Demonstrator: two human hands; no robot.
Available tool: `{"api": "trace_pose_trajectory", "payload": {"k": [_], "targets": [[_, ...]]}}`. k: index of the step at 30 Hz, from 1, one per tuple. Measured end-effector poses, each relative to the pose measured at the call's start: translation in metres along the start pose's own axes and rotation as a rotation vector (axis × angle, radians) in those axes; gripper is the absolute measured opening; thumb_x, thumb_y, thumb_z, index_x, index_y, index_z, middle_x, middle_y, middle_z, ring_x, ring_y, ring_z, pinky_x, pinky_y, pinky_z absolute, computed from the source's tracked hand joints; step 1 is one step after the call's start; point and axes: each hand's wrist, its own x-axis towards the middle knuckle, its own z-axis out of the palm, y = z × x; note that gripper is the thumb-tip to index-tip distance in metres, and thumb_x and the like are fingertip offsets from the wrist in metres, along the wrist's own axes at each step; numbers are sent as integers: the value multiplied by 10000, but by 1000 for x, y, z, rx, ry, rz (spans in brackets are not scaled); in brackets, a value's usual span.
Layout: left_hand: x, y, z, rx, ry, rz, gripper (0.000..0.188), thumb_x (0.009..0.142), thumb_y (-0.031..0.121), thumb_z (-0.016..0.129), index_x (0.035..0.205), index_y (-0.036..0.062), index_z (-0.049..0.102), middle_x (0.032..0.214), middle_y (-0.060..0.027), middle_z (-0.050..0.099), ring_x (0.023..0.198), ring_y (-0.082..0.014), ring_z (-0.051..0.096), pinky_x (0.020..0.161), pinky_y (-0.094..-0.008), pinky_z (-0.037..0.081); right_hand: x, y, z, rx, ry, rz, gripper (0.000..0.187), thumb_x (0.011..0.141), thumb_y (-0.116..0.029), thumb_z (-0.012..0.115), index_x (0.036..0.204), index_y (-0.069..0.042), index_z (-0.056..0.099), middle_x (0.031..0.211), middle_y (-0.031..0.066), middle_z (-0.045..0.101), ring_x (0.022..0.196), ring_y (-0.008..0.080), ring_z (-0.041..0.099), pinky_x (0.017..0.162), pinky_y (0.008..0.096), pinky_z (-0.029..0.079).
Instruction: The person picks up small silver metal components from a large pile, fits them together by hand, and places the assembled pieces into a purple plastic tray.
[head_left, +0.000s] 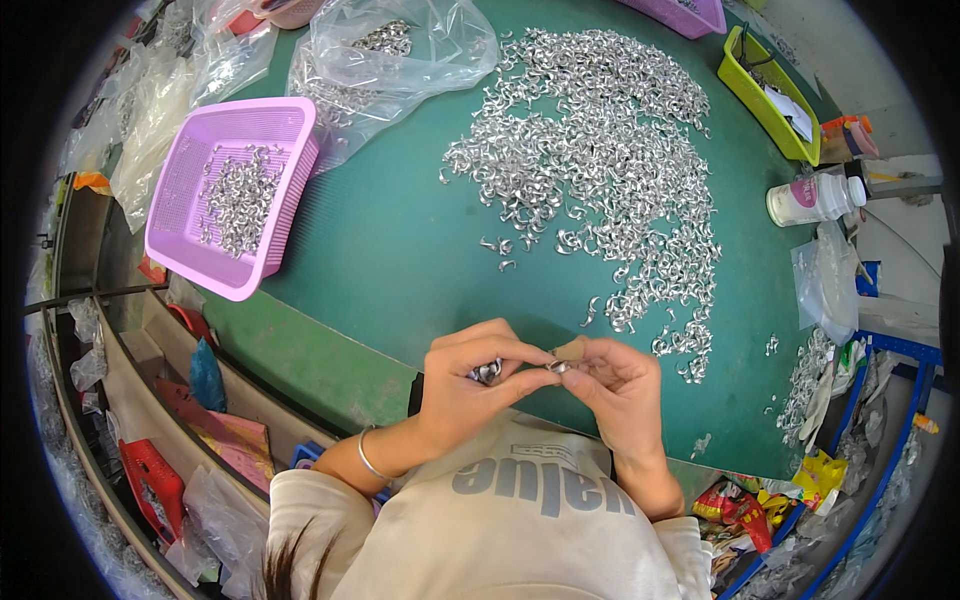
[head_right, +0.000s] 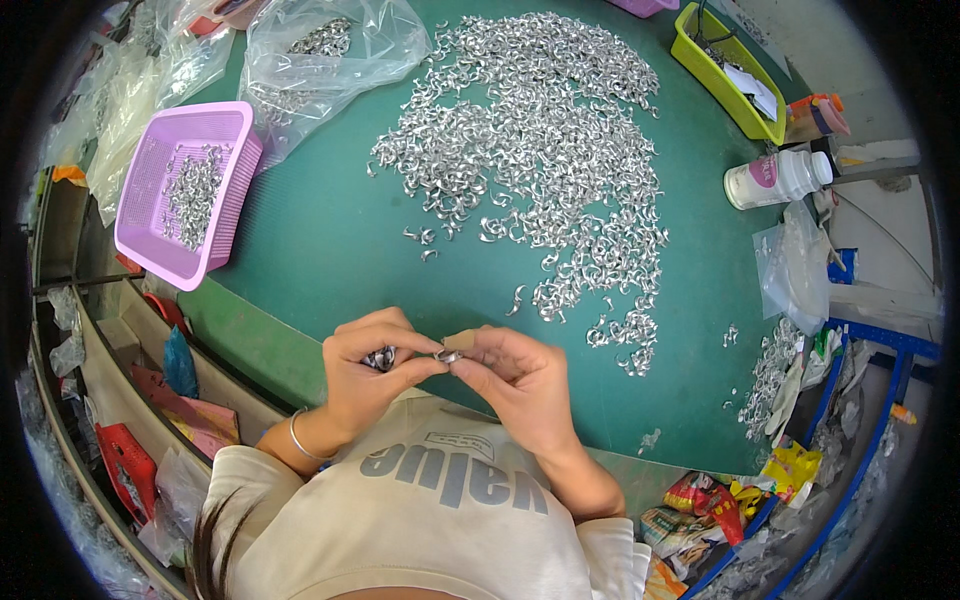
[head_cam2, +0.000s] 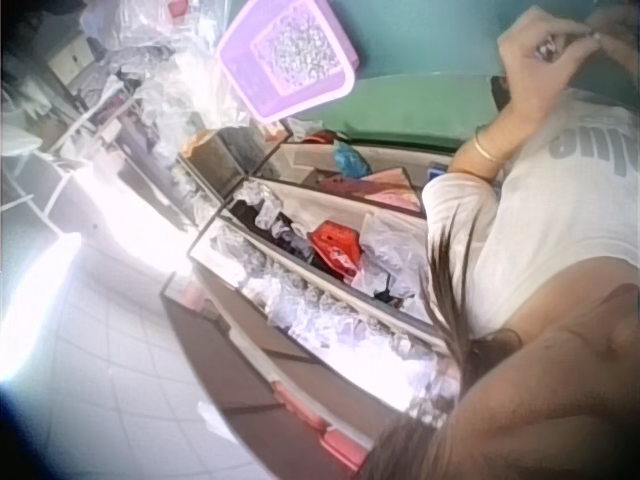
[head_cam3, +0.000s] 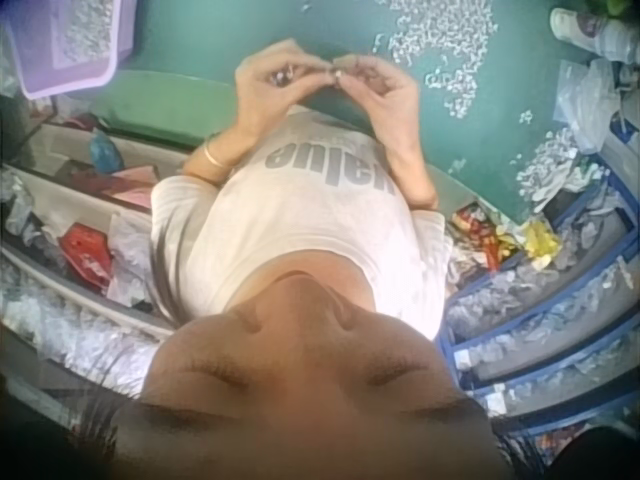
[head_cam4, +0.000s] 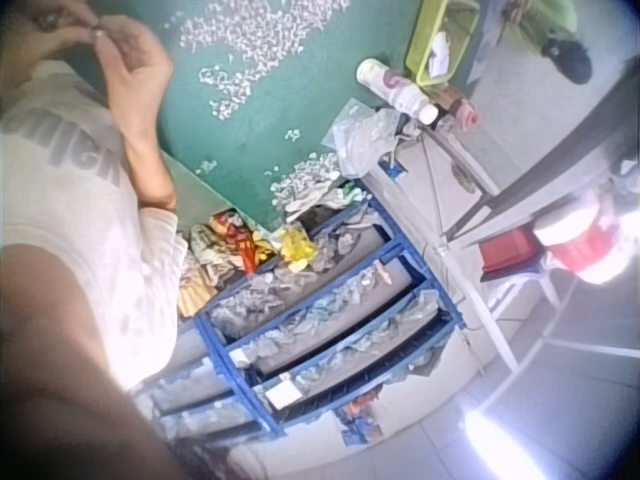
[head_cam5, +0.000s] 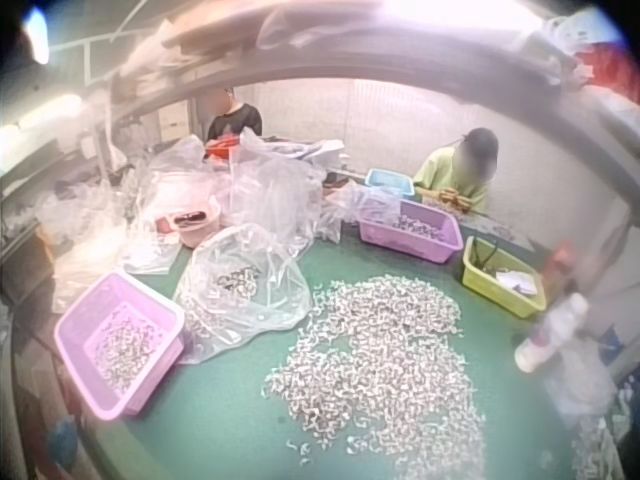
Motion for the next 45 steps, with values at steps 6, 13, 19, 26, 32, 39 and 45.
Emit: {"api": "trace_pose_trajectory", "payload": {"k": [6, 13, 19, 26, 32, 39, 45], "targets": [[0, 9, 1, -2, -18, 40, 202, 626, -34, 724, 809, 30, 668, 571, 1, 453, 494, -57, 365, 434, -214, 261, -1, 1, 0, -12, -21, -150, 186, 761, 151, 527, 934, 92, 560, 888, 135, 572, 817, 166, 563, 735, 263, 460], [1, 13, -1, -90, -95, -125, 114, 667, -16, 692, 768, 8, 646, 592, -13, 493, 517, -55, 395, 445, -211, 283, -4, -1, 0, -98, -7, -184, 163, 742, 150, 550, 888, 85, 584, 862, 133, 581, 772, 153, 546, 678, 243, 444], [2, 9, -2, -434, -179, -437, 74, 760, 44, 635, 796, -20, 630, 618, 4, 529, 577, -46, 429, 505, -191, 337, -3, -1, 3, -105, 14, -223, 151, 726, 142, 570, 862, 79, 590, 833, 125, 589, 760, 156, 540, 667, 249, 442], [3, -1, -4, -1047, -252, -796, 120, 824, 115, 507, 780, 5, 487, 666, -26, 442, 522, -63, 361, 418, -188, 264, -2, 8, -13, -247, 187, -244, 171, 743, 76, 579, 911, 46, 576, 867, 121, 592, 820, 177, 521, 735, 284, 421], [7, -22, 1, -1069, -273, -706, 142, 763, 166, 426, 737, 27, 429, 731, -110, 456, 507, -141, 407, 359, -212, 247, -5, 22, -77, -1265, 659, -335, 426, 724, -167, 664, 1113, -57, 530, 1197, 161, 425, 1106, 321, 363, 943, 429, 256], [10, -37, 27, -605, -264, -875, 228, 906, 198, 454, 884, -11, 545, 575, -3, 422, 424, -48, 329, 345, -168, 223, -21, 33, -135, -1538, 898, -83, 568, 759, -320, 620, 1266, -162, 417, 1314, 207, 294, 1234, 405, 221, 980, 539, 159], [1, -34, 48, -369, -420, -839, 165, 883, 136, 496, 925, -9, 561, 580, 44, 387, 464, -23, 296, 385, -170, 191, 0, 47, -85, -1516, 612, -288, 567, 744, -294, 632, 1221, -61, 432, 1262, 211, 355, 1197, 392, 288, 939, 544, 223]]}}
